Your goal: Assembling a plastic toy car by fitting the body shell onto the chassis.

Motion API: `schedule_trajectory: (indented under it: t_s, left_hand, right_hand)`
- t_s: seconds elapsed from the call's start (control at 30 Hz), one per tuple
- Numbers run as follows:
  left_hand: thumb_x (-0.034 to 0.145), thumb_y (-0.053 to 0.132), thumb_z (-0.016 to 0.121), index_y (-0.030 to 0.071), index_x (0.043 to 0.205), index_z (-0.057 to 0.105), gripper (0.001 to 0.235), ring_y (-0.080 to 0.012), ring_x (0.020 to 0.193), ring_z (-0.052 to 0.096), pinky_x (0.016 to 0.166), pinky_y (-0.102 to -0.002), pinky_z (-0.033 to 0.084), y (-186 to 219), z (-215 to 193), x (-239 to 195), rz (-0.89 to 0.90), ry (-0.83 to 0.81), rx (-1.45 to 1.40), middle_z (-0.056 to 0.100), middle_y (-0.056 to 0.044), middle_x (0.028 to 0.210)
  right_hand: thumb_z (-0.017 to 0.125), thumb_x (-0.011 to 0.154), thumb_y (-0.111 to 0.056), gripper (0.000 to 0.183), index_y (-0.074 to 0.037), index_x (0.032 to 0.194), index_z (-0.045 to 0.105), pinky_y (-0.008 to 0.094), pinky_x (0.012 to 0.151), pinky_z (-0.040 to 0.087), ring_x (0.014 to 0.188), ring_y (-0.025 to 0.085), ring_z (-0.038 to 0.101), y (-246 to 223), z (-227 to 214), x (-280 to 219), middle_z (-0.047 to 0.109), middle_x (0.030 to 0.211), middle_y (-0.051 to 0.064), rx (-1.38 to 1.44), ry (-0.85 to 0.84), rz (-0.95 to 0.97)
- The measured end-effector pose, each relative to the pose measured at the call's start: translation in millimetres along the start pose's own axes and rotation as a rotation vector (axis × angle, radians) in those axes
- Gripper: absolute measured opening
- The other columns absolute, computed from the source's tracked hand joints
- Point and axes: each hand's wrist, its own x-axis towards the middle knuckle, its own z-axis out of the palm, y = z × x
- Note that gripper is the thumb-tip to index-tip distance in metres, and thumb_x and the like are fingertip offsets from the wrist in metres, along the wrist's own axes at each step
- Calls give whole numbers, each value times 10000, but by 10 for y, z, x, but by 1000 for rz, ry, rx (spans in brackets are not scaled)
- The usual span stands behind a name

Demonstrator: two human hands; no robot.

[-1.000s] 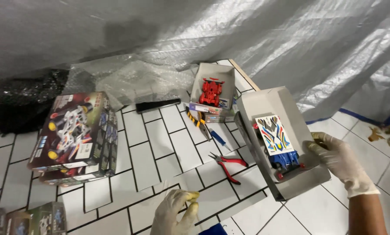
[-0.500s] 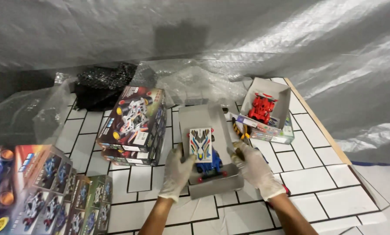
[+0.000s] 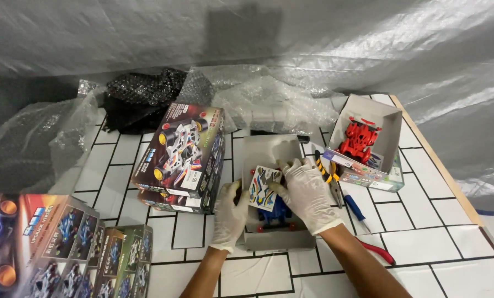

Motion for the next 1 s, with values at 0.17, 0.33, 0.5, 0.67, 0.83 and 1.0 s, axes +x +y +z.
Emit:
schedule_trajectory:
  t_s: [0.17,0.33,0.5,0.67,0.83,1.0]
  left_hand:
    - [918,273,691,87,1192,702,331,-322,1101,669,968,-412,526,-173,2,-23,59,9,27,686,-149,1092]
    - [900,73,583,8,1039,676,179,-302,891,643,834,-408,514,7,-98,-19,374,34,93,682,-127,926]
    - [842,163,669,25,1247,611,432,-334,1046,586,914,-443,500,350,-246,-107,486,102,286,605,-168,1119]
    - [701,444,785,65,1034,648,522,-430,1218,493,810,-548,470,590,-271,-183,622,89,522,483,-229,1276]
    - [594,771,808,153,943,732,714,-450,1484,214,1104,-659,272,572,-208,-239,491,-105,794,179,-156,1667]
    - [627,762,817,179,943,793,664,-475,1520,103,1117,-717,196,534,-196,-270,491,-224,806,131,-145,1680]
  right_hand:
    - [703,789,-637,524,-150,981,686,421,840,528,1067,314,606,-30,112,28,622,889,73,-77,-133,-12]
    - [670,953,-140,217,-111,1168,663,366,765,613,875,234,750,208,-380,292,790,1088,91,762,-221,398]
    - [655,1012,-67,93,-60,1094,699,256,767,539,848,112,645,478,-612,474,744,944,50,899,164,518]
    - [642,1005,-66,135,-50,1125,702,384,714,628,783,241,723,573,-334,492,768,947,151,671,76,483]
    - [634,999,-91,136,-84,1133,653,415,649,516,682,256,656,529,-147,499,713,806,151,600,89,384]
    - [639,975,-54,107,-50,1076,674,386,673,563,730,234,698,482,-97,482,745,860,128,666,83,343]
